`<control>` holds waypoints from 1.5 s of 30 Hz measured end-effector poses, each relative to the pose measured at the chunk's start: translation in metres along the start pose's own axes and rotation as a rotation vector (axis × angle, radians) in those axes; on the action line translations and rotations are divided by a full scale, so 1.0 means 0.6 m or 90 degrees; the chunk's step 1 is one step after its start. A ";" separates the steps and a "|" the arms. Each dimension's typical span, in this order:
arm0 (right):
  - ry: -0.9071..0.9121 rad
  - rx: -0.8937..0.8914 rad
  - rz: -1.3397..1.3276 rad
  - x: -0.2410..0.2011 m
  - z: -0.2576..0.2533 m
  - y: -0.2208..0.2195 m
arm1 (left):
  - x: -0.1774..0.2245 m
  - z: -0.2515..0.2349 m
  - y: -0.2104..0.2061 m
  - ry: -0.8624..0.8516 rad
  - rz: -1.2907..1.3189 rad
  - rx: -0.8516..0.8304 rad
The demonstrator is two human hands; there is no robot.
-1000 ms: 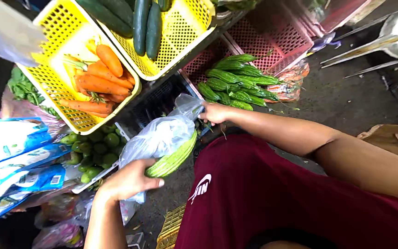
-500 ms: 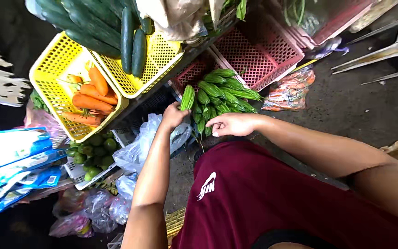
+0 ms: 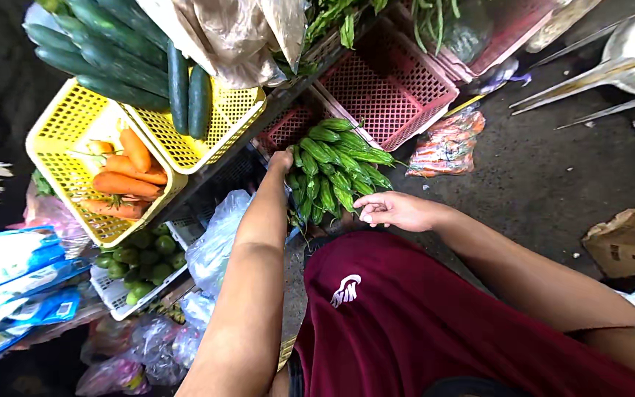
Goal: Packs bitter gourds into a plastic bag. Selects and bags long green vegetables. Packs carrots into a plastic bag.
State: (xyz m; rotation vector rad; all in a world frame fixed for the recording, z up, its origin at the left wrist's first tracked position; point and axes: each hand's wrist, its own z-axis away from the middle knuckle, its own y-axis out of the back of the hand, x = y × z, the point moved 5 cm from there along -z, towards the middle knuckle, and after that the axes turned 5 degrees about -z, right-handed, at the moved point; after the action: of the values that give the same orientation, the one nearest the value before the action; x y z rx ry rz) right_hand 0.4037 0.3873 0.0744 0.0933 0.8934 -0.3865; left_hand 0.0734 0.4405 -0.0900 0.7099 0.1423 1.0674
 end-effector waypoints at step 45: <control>-0.117 0.172 0.579 -0.114 -0.406 -0.401 | -0.411 0.181 0.025 -0.338 -0.321 0.083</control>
State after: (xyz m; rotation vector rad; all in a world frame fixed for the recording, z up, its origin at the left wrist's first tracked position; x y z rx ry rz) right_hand 0.0965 0.2421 -0.0059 0.6744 0.5361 0.3356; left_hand -0.0130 0.1877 -0.0523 0.9895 -0.0686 0.3703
